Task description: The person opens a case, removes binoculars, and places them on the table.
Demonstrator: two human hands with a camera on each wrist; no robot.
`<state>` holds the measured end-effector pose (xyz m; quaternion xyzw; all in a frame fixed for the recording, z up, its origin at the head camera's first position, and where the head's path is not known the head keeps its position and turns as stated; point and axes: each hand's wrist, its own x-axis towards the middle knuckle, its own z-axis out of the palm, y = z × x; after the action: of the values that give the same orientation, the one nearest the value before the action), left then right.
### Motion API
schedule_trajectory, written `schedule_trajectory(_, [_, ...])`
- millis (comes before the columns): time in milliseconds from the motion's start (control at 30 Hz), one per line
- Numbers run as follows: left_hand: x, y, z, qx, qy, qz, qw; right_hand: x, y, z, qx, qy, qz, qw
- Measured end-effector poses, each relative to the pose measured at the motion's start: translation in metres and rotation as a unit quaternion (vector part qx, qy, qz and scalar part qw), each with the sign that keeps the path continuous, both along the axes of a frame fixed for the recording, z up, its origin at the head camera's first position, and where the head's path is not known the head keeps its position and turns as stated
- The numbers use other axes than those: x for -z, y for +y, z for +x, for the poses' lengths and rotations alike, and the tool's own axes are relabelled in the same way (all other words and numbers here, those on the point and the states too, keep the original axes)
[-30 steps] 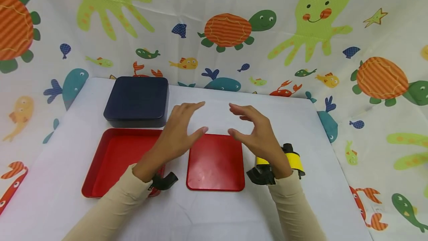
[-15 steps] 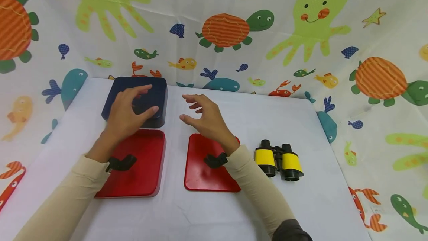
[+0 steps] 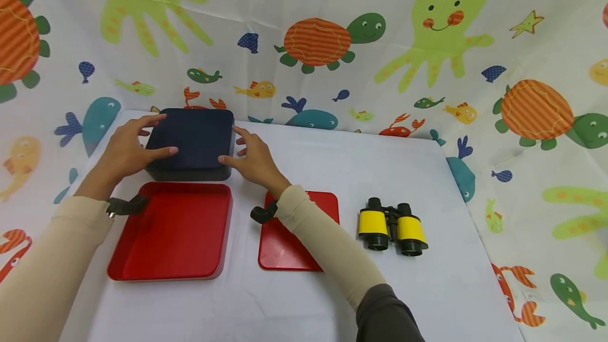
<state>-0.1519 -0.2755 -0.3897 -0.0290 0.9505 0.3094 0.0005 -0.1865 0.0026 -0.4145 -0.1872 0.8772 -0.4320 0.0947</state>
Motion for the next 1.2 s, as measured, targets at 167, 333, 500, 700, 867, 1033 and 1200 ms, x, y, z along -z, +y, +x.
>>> schedule_trajectory(167, [0.011, -0.018, 0.000, -0.018, -0.051, 0.024, 0.9983, 0.013, -0.017, -0.005, 0.027, -0.029, 0.004, 0.999])
schedule_trajectory(333, [0.019, -0.023, 0.002, -0.029, -0.063, 0.058, 0.9959, 0.013, -0.024, -0.006, 0.058, -0.033, -0.008, 0.998])
schedule_trajectory(500, [0.020, -0.020, 0.004, -0.042, -0.045, 0.044, 0.9971, 0.009, -0.028, -0.003, 0.092, -0.045, -0.020, 0.995])
schedule_trajectory(700, [0.017, -0.014, 0.004, -0.048, -0.021, 0.006, 0.9986, 0.008, -0.030, -0.002, 0.111, -0.041, -0.029, 0.993])
schedule_trajectory(867, [0.017, -0.013, 0.006, -0.061, -0.011, 0.015, 0.9980, 0.009, -0.029, -0.001, 0.110, -0.049, -0.043, 0.992])
schedule_trajectory(1033, [0.022, -0.013, 0.009, -0.083, 0.001, 0.041, 0.9957, 0.012, -0.028, -0.001, 0.098, -0.039, -0.056, 0.993])
schedule_trajectory(1200, [0.027, -0.012, 0.009, -0.097, 0.009, 0.056, 0.9937, 0.016, -0.026, -0.002, 0.093, -0.033, -0.063, 0.993])
